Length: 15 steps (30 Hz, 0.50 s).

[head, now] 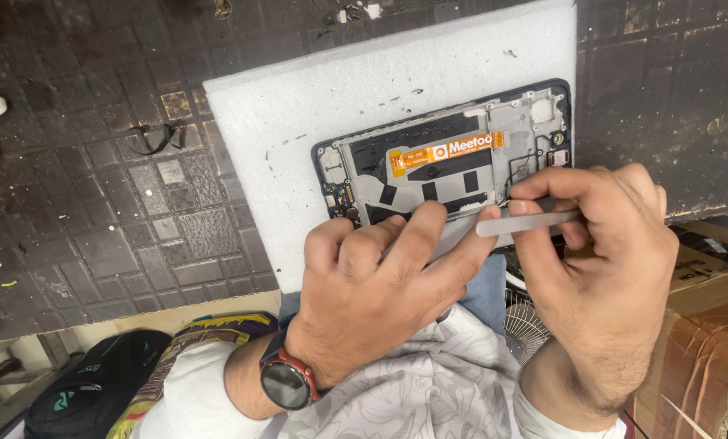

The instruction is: The person uses tweezers and a precision screwdriver to remove small components and screws from a disassembled smartphone chassis. They then wipe the interior surfaces with a cloth.

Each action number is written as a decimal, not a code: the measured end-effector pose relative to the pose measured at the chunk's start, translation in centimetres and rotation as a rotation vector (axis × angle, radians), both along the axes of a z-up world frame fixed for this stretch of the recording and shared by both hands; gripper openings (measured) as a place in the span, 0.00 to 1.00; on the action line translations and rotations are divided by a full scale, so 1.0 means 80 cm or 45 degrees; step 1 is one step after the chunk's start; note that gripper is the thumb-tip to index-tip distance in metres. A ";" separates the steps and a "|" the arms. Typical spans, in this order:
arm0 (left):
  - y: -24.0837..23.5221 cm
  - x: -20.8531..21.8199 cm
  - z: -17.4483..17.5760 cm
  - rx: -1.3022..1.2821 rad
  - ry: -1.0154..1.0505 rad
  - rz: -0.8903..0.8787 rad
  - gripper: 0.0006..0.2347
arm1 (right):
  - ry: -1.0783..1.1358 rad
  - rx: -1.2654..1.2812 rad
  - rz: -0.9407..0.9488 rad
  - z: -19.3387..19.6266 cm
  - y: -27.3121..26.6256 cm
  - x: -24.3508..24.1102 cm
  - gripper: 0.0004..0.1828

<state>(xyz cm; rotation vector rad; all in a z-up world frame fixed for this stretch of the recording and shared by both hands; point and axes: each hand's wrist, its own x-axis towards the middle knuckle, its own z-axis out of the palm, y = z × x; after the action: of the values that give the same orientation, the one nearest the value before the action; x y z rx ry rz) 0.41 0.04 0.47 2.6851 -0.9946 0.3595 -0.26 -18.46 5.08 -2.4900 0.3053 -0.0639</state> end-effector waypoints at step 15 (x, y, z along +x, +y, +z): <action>-0.007 0.012 0.024 0.058 0.084 -0.040 0.15 | -0.201 0.543 -0.366 -0.008 0.008 0.001 0.05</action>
<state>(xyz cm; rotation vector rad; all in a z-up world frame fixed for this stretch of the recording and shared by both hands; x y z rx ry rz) 1.35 -0.53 2.38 2.6997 -1.0371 0.2436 -0.19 -17.81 4.47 -1.9924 0.5464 -0.2814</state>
